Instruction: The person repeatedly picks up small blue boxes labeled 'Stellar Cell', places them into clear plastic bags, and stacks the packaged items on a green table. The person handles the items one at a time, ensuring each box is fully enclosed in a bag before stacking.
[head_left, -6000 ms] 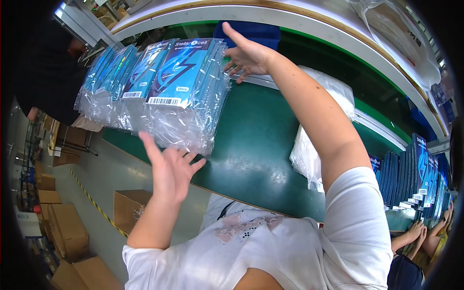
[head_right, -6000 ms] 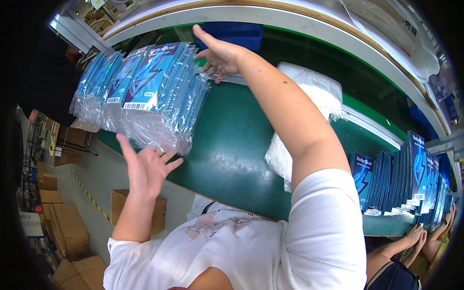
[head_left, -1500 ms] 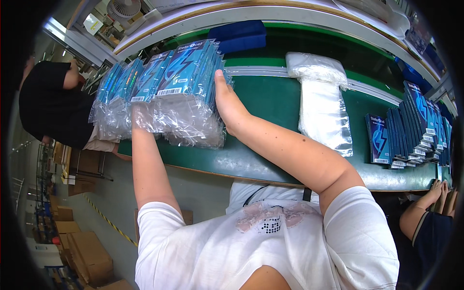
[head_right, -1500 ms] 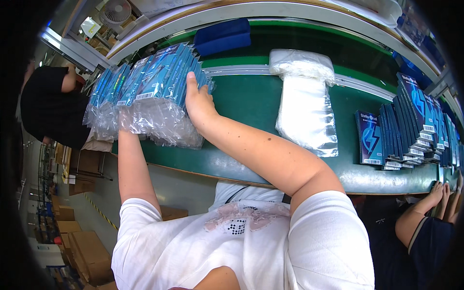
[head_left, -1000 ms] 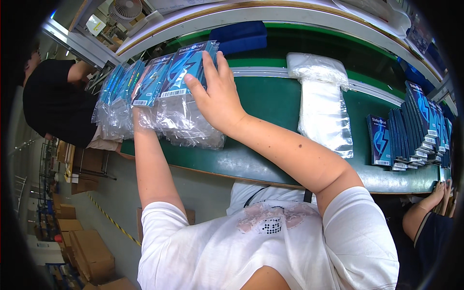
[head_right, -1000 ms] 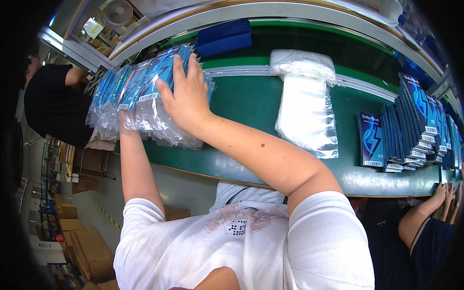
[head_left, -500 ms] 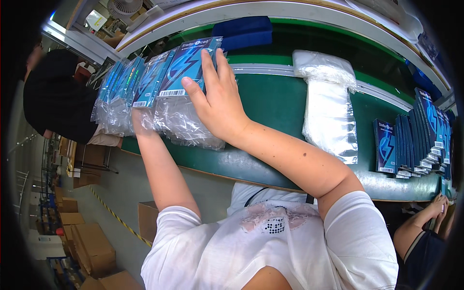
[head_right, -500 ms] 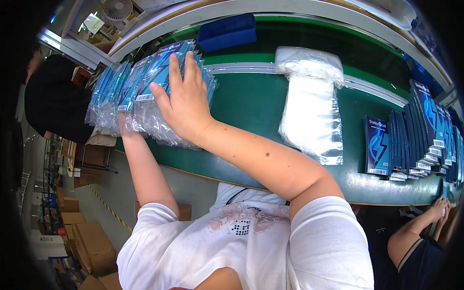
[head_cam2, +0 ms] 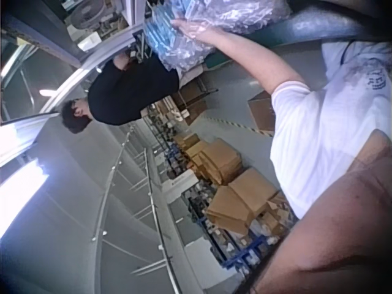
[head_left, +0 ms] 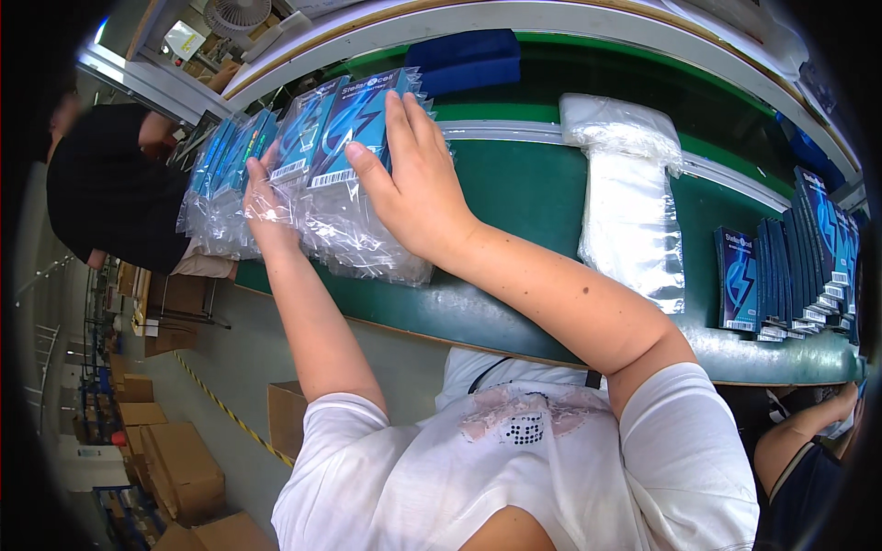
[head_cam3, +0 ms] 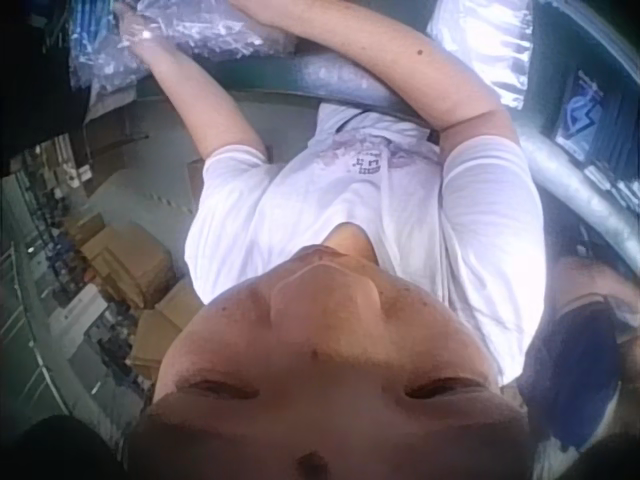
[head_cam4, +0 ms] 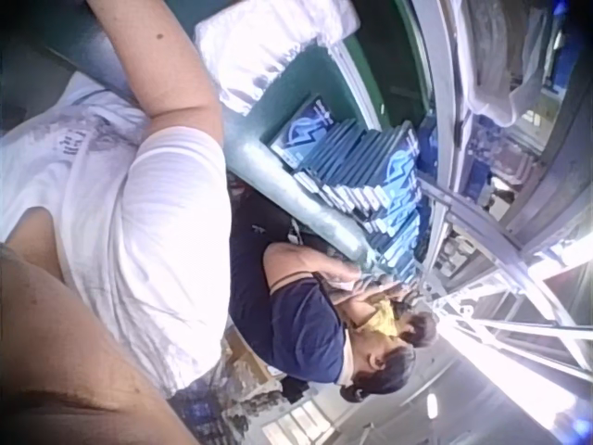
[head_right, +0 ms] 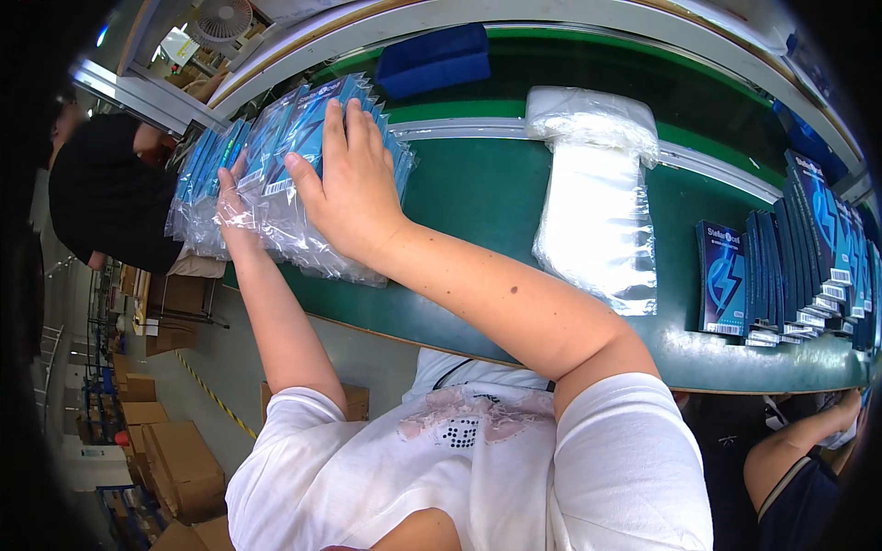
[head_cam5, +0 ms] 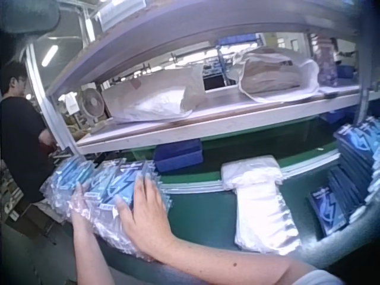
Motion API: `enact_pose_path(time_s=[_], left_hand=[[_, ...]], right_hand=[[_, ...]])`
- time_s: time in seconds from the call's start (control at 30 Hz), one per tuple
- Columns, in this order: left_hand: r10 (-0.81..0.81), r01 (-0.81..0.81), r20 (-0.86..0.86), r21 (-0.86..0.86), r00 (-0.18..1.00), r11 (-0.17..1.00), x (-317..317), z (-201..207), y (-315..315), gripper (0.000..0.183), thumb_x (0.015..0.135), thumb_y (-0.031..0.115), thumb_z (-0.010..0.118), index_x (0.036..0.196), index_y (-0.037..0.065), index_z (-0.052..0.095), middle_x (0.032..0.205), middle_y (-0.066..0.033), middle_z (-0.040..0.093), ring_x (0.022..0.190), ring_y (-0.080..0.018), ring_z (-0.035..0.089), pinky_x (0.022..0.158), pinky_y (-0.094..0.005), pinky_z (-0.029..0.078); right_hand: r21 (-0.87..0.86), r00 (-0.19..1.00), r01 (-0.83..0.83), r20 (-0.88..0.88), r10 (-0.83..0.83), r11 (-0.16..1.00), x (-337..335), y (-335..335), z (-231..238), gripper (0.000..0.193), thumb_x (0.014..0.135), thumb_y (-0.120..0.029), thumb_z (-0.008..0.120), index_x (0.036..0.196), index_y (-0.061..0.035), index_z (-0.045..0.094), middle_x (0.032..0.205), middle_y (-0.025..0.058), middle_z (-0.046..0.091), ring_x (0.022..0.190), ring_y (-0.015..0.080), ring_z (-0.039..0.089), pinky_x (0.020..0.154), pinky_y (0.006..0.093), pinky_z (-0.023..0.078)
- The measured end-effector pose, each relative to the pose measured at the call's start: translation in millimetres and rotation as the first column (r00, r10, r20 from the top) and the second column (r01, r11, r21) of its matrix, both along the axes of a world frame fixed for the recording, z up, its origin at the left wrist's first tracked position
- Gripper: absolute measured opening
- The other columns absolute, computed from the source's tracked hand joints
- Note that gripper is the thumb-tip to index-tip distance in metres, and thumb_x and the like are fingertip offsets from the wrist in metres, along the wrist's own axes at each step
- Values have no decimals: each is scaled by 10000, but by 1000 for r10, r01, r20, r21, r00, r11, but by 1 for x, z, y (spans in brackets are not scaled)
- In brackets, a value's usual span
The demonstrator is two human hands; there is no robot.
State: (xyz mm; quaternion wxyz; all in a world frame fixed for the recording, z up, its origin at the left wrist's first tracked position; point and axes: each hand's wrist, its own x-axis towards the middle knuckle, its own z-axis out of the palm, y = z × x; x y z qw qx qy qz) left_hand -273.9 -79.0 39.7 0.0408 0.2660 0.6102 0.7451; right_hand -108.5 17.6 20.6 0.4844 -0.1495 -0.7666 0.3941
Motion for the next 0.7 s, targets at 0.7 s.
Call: enact_pose_path(time_s=[0.7], left_hand=[[-209, -417, -512, -830, 833, 371, -47, 58, 43, 787, 865, 626, 412, 1172, -82, 570, 1142, -299, 582, 1113, -413, 545, 976, -390, 385]], right_hand=[[520, 986, 102, 57, -154, 848, 1, -15, 11, 464, 834, -307, 613, 1162, 17, 557, 1273, 252, 464, 1258, 398, 372, 1029, 598, 241]])
